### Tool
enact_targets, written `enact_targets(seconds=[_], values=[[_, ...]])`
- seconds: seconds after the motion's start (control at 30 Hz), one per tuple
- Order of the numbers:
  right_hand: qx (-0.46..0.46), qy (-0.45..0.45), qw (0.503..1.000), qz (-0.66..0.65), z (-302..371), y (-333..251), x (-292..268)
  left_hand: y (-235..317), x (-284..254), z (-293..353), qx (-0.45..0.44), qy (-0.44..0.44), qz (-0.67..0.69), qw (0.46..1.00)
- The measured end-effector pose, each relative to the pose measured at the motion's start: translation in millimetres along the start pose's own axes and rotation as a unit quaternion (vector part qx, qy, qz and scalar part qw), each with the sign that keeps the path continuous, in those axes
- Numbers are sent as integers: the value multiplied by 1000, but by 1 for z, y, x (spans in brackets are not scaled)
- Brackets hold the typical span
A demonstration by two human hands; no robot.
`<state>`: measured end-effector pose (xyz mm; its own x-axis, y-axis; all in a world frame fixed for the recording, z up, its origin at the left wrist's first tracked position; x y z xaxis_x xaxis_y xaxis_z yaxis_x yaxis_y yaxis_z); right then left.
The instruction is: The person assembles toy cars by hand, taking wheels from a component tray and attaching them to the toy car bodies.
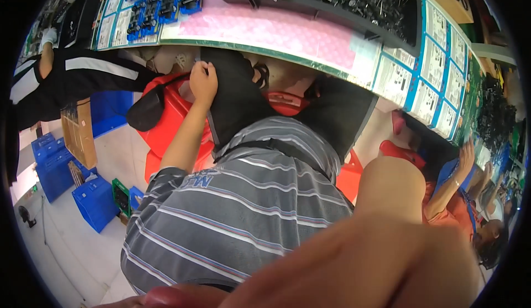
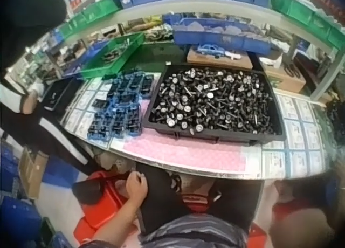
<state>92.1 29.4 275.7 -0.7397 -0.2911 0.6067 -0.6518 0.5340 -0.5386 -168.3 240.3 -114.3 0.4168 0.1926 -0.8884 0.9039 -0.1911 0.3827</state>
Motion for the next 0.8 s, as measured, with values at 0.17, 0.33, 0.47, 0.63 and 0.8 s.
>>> enact_targets(seconds=[0.17, 0.33, 0.47, 0.63, 0.8], values=[[26, 13, 1000, 8, 25, -29, -15, -1, -2, -2, 0, -4, 4, 1000], [42, 14, 999, 30, 35, -38, -32, -10, -6, 2, -2, -15, -8, 1000], [55, 17, 995, 80, 24, -18, -47, 7, 7, -5, 6, -21, -13, 1000], [57, 27, 950, 306, -9, -11, -84, 14, 6, -7, 13, -11, -2, 1000], [180, 154, 735, 636, -33, -11, -252, 5, -1, -7, 2, -1, -12, 1000]])
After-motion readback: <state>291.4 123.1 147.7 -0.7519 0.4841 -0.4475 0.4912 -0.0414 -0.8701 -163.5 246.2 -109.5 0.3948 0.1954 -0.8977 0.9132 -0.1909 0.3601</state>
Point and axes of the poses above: each hand's wrist, its own z-axis away from the middle knuckle, its own x-axis out of the palm, y = z × x, the point moved 9 cm from there along -z, towards the middle knuckle, and after that the axes turned 15 degrees about -z, right-handed, at the moved point
